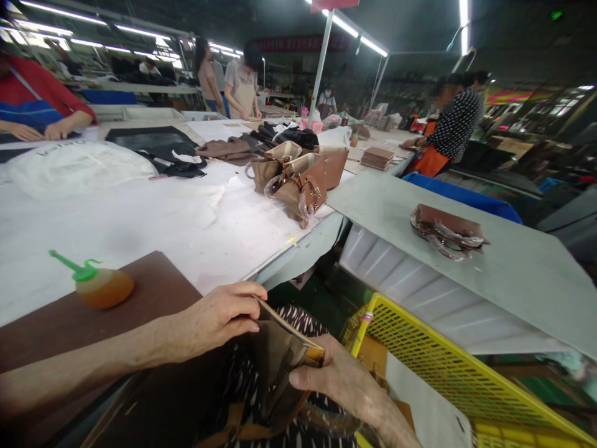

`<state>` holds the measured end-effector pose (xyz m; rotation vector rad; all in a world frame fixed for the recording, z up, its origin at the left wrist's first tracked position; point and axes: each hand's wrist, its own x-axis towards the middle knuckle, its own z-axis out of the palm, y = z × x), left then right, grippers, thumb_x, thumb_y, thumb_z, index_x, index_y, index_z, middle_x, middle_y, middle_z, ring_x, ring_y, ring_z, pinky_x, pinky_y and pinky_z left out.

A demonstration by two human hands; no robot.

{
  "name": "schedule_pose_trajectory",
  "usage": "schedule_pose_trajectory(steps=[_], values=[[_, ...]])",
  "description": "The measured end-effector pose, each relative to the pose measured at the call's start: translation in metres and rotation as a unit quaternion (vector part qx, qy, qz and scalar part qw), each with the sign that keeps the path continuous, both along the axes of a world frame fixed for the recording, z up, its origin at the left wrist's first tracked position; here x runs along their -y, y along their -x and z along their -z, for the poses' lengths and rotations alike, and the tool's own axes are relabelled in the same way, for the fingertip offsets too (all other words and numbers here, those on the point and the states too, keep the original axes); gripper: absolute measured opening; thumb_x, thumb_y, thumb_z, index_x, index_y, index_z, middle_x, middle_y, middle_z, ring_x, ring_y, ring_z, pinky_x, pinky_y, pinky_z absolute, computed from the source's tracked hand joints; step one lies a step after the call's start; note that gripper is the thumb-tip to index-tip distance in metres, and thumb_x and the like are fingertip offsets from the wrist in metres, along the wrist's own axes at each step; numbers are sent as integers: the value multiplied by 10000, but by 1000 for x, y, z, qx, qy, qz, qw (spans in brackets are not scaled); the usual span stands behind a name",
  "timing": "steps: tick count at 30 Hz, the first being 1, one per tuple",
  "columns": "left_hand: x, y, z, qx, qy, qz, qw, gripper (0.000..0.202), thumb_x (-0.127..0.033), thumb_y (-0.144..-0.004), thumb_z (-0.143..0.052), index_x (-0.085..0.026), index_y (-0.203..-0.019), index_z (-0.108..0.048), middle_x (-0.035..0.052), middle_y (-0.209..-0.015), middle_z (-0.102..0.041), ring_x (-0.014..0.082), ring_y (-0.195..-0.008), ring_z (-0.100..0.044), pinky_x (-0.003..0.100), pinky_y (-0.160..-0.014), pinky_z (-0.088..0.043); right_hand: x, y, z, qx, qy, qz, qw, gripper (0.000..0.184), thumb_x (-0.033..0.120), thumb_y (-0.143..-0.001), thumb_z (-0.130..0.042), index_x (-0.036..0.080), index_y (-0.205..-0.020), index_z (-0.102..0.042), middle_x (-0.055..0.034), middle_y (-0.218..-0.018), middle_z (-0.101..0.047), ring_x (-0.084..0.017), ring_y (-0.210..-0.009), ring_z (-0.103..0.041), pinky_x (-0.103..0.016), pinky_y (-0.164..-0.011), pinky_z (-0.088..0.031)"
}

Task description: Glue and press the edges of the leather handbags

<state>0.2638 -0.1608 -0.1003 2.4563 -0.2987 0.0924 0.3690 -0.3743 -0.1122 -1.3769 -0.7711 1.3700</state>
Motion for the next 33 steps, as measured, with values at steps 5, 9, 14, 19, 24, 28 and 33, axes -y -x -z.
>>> schedule_pose_trajectory(steps=[5, 9, 14, 19, 24, 28, 33], values=[[3, -1, -11, -60, 31, -42, 997, 213, -226, -821, -491, -157, -622, -462, 6, -943, -553, 112, -756, -517, 226, -707, -376, 4, -1, 5, 12, 2, 12, 1000, 296, 386, -709, -646, 112, -817, -678, -8, -678, -593, -158, -689, -538, -251, -649, -412], [1, -6, -15, -102, 71, -70, 990, 248, -198, -774, -521, -148, -566, -395, -19, -854, -552, 83, -648, -467, 216, -625, -329, 4, 0, 3, 48, -2, 36, 998, 353, 449, -725, -619, 115, -832, -665, -8, -746, -592, -133, -665, -498, -217, -599, -387], [-2, -12, -17, -152, 83, -69, 982, 234, -229, -744, -519, -148, -558, -401, -24, -802, -537, 84, -618, -440, 220, -583, -298, 6, 7, 2, 96, -2, 82, 992, 490, 559, -693, -602, 143, -944, -665, -4, -764, -603, -169, -714, -523, -240, -632, -419], [-2, -18, -14, -161, 82, -80, 980, 208, -238, -732, -502, -148, -562, -424, -18, -829, -542, 98, -654, -460, 231, -601, -305, 8, 6, 7, 140, -35, 101, 984, 477, 518, -803, -491, 195, -1139, -590, -8, -869, -625, -194, -818, -542, -275, -740, -420], [0, -21, -9, -176, 96, -87, 976, 196, -258, -721, -509, -145, -570, -455, -23, -875, -545, 98, -658, -468, 234, -598, -305, 10, 2, 10, 183, -28, 95, 978, 437, 521, -843, -413, 165, -904, -659, 9, -688, -548, -144, -675, -484, -246, -648, -403], [2, -22, -9, -194, 109, -84, 971, 191, -271, -706, -519, -146, -569, -472, -25, -834, -542, 103, -649, -471, 232, -580, -300, 14, -1, 20, 149, 9, 95, 984, 498, 580, -828, -376, 159, -653, -577, 40, -537, -396, -89, -485, -353, -215, -470, -337], [4, -25, -10, -219, 116, -75, 966, 209, -287, -699, -516, -147, -555, -455, -25, -764, -532, 105, -623, -463, 227, -561, -293, 18, -10, 38, 39, 19, 80, 996, 522, 625, -766, -453, 126, -675, -576, 22, -555, -481, -81, -490, -421, -198, -472, -367]])
